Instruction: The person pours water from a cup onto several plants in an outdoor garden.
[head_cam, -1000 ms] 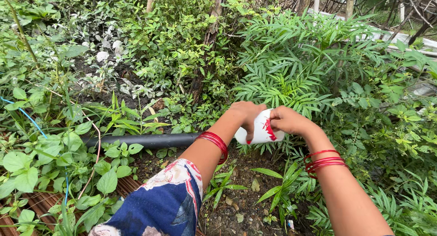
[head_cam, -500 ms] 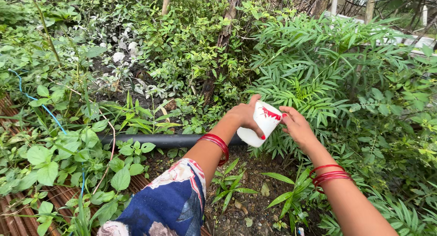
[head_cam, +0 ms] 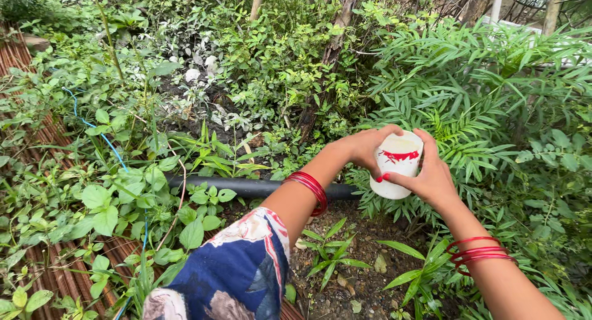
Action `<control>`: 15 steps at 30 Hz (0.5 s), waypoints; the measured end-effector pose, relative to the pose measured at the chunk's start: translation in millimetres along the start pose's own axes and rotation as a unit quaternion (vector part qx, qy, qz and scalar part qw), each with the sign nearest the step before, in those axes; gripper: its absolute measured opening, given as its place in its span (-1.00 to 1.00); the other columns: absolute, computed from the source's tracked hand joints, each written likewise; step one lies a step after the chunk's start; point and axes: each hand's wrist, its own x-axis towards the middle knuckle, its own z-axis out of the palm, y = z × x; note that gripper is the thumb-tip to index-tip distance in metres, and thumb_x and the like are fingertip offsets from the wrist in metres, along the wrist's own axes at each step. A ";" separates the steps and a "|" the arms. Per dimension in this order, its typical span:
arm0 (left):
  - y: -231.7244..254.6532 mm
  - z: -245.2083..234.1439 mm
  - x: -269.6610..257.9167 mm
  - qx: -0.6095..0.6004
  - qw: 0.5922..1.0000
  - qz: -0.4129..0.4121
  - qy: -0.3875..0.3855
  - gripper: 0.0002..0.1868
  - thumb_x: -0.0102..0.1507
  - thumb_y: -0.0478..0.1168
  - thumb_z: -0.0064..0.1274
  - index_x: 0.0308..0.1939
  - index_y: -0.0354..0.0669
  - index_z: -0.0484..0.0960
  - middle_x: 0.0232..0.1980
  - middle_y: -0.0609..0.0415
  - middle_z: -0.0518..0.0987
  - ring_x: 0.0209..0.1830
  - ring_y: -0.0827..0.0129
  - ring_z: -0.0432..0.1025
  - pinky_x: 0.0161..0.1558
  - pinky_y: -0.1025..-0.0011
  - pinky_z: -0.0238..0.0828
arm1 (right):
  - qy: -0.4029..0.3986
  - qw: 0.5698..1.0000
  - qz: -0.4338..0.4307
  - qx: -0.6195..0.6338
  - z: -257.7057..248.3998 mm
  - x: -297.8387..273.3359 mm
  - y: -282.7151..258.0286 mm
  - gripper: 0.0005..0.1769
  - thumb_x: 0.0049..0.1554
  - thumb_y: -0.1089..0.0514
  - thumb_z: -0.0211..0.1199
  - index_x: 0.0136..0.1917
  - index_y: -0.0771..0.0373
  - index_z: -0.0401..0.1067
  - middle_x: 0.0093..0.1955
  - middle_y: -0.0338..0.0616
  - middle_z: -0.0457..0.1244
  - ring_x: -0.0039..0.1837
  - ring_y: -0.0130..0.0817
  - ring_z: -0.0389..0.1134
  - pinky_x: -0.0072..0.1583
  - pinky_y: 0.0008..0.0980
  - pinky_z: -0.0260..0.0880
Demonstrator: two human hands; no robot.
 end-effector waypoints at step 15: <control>39.6 -114.1 -93.5 -0.002 0.989 0.051 0.140 0.18 -0.20 0.10 0.66 0.34 -0.08 0.25 0.16 -0.10 0.64 0.13 0.09 0.61 0.20 0.23 0.58 | 0.065 0.977 -0.191 0.070 5.5 8.8 -108.7 0.05 0.17 -0.19 0.53 0.54 0.36 -0.06 0.40 0.19 0.21 0.45 0.00 0.31 0.41 -0.13 0.33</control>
